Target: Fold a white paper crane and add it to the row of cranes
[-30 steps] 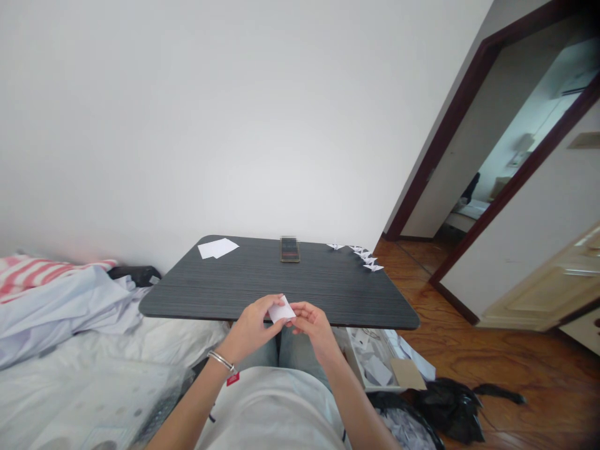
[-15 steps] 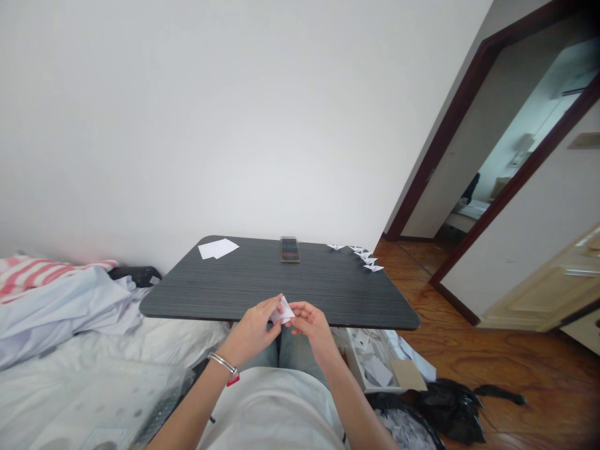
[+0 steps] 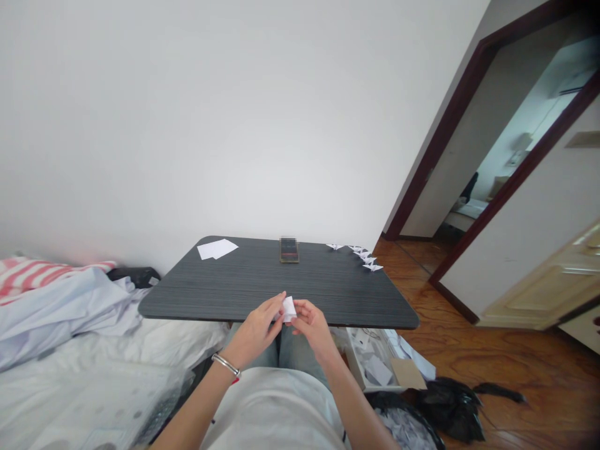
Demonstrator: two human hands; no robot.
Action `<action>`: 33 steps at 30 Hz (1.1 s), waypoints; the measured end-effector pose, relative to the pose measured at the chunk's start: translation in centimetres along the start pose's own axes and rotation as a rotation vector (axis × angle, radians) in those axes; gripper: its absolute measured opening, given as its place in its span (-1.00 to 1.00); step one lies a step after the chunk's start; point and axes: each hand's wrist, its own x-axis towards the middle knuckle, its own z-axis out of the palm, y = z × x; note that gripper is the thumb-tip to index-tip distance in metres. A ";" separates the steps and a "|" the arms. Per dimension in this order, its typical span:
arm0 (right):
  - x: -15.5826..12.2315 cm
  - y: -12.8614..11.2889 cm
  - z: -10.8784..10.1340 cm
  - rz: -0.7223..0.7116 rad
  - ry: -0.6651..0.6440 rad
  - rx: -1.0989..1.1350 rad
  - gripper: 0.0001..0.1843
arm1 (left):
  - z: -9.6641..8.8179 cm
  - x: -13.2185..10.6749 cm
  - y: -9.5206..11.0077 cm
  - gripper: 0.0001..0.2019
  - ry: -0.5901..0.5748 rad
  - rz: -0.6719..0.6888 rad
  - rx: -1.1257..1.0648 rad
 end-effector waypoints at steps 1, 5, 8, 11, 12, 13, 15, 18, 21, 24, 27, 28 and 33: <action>0.0 0.0 0.0 -0.004 -0.012 -0.012 -0.68 | 0.1 0.0 0.0 -0.59 -0.001 0.008 -0.008; 0.0 -0.1 0.0 0.005 -0.024 0.001 -0.78 | 0.1 -0.1 0.3 -0.68 -0.004 0.049 -0.048; 0.1 -0.1 0.0 0.009 0.007 0.026 -0.77 | -0.1 0.0 0.7 -0.75 -0.002 0.027 -0.088; 0.3 0.2 0.0 -0.005 0.047 0.028 -0.75 | -0.3 0.1 0.8 -0.78 0.016 -0.009 -0.096; 0.3 0.4 0.0 -0.010 0.057 0.024 -0.74 | -0.3 0.1 0.9 -0.80 0.026 -0.015 -0.092; 0.4 0.5 0.1 -0.017 0.068 0.019 -0.73 | -0.3 0.1 0.8 -0.81 0.036 -0.018 -0.087; 0.5 0.8 0.1 -0.035 0.092 0.010 -0.72 | -0.1 0.1 0.9 -0.85 0.058 -0.027 -0.081; 0.5 1.0 0.2 -0.075 0.108 -0.006 -0.74 | 0.5 0.1 1.0 -0.87 0.097 -0.084 -0.094; 0.3 0.9 0.4 -0.121 0.107 -0.043 -0.76 | 1.1 0.1 1.0 -0.79 0.147 -0.155 -0.131; 0.1 0.6 0.7 -0.149 0.117 -0.087 -0.77 | 1.6 0.2 0.8 -0.66 0.200 -0.201 -0.146; -0.2 0.6 1.0 -0.163 0.134 -0.128 -0.79 | 1.9 0.3 0.4 -0.60 0.241 -0.202 -0.168; -0.2 0.6 1.1 -0.170 0.140 -0.143 -0.80 | 1.9 0.3 0.3 -0.60 0.249 -0.198 -0.182; -0.3 1.2 1.0 -0.227 0.175 -0.258 -0.83 | 1.8 0.3 0.3 -0.60 0.273 -0.214 -0.216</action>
